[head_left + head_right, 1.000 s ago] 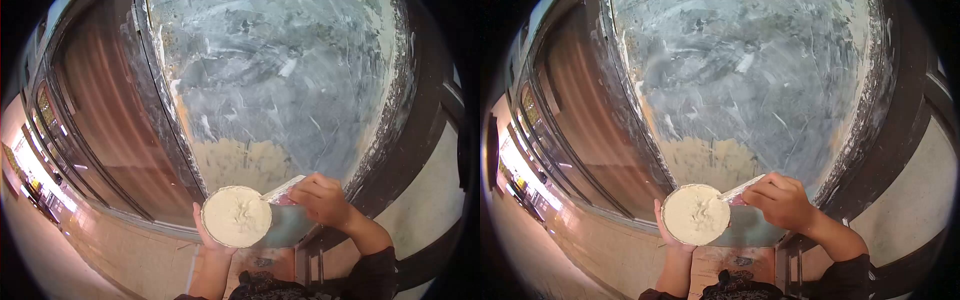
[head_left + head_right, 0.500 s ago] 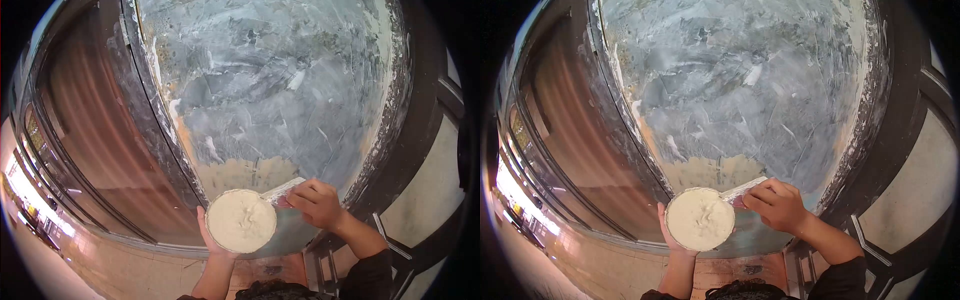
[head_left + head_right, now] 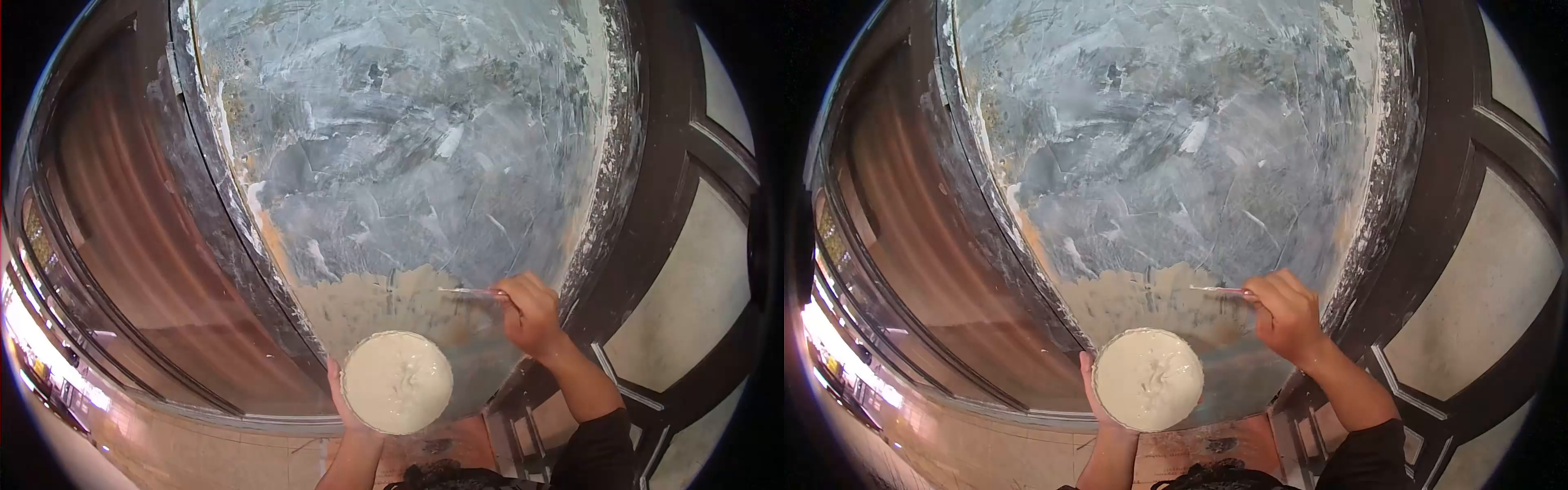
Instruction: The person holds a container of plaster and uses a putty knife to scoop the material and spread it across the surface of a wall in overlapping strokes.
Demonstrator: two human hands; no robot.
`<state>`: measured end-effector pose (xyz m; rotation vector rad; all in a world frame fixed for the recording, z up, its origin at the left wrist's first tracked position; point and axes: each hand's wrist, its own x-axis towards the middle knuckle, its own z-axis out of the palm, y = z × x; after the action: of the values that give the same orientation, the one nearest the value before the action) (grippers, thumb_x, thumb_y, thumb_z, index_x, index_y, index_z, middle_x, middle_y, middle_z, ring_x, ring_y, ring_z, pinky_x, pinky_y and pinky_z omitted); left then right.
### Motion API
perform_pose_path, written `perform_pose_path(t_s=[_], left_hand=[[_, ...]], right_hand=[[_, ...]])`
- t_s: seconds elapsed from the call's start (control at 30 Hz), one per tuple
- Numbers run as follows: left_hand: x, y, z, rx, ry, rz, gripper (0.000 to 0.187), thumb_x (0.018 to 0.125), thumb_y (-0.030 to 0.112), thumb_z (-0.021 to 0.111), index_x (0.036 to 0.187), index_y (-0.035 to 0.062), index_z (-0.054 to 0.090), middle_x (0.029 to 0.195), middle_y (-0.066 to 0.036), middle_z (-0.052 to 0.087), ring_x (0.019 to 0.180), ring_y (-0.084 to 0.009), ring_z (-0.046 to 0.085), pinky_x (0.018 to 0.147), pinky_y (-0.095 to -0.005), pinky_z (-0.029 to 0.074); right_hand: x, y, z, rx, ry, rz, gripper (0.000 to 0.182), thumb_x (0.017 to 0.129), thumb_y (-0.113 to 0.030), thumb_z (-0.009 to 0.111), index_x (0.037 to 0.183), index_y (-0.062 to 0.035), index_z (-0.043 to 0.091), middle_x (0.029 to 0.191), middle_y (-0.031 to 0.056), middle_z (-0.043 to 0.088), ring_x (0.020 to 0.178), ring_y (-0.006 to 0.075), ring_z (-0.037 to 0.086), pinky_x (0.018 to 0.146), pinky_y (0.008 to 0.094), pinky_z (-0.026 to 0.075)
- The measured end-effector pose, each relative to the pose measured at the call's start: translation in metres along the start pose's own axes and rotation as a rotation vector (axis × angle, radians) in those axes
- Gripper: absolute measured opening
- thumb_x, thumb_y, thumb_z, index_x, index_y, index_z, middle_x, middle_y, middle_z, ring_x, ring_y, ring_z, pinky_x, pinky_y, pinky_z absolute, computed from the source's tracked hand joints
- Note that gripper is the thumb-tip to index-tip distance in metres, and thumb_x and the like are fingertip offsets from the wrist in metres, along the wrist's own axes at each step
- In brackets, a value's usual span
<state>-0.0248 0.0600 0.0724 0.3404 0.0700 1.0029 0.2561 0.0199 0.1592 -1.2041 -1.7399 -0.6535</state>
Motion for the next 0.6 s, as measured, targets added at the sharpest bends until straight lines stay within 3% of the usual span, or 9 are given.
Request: perform_pose_path(t_s=[0.07, 0.3, 0.6], left_hand=[[-0.003, -0.002, -0.008, 0.069, 0.107, 0.066, 0.090, 0.097, 0.077, 0.032, 0.148, 0.0045, 0.051, 0.148, -0.018, 0.055, 0.130, -0.0392, 0.057, 0.108, -0.0551, 0.048], [-0.018, -0.009, -0.017, -0.077, 0.009, 0.134, 0.090, 0.097, 0.078, 0.033, 0.147, 0.0061, 0.052, 0.147, -0.017, 0.055, 0.129, -0.0391, 0.057, 0.106, -0.0577, 0.048], [-0.022, -0.020, -0.012, 0.061, 0.063, 0.239, 0.091, 0.097, 0.078, 0.032, 0.148, 0.0050, 0.051, 0.147, -0.018, 0.056, 0.129, -0.0405, 0.057, 0.106, -0.0588, 0.048]], right_hand=[[-0.001, 0.014, -0.001, 0.030, 0.027, 0.038, 0.020, 0.079, 0.002, 0.067, 0.098, -0.0052, 0.069, 0.084, 0.0085, 0.069, 0.075, 0.0310, 0.064, 0.061, 0.0389, 0.051], [-0.024, 0.047, 0.019, 0.094, -0.043, 0.168, 0.015, 0.087, 0.000, 0.066, 0.101, -0.0042, 0.068, 0.089, 0.0101, 0.071, 0.080, 0.0335, 0.066, 0.069, 0.0423, 0.052], [-0.033, 0.074, 0.037, 0.109, -0.032, 0.228, 0.015, 0.091, -0.004, 0.067, 0.106, -0.0043, 0.067, 0.094, 0.0119, 0.072, 0.087, 0.0367, 0.068, 0.071, 0.0455, 0.053]])
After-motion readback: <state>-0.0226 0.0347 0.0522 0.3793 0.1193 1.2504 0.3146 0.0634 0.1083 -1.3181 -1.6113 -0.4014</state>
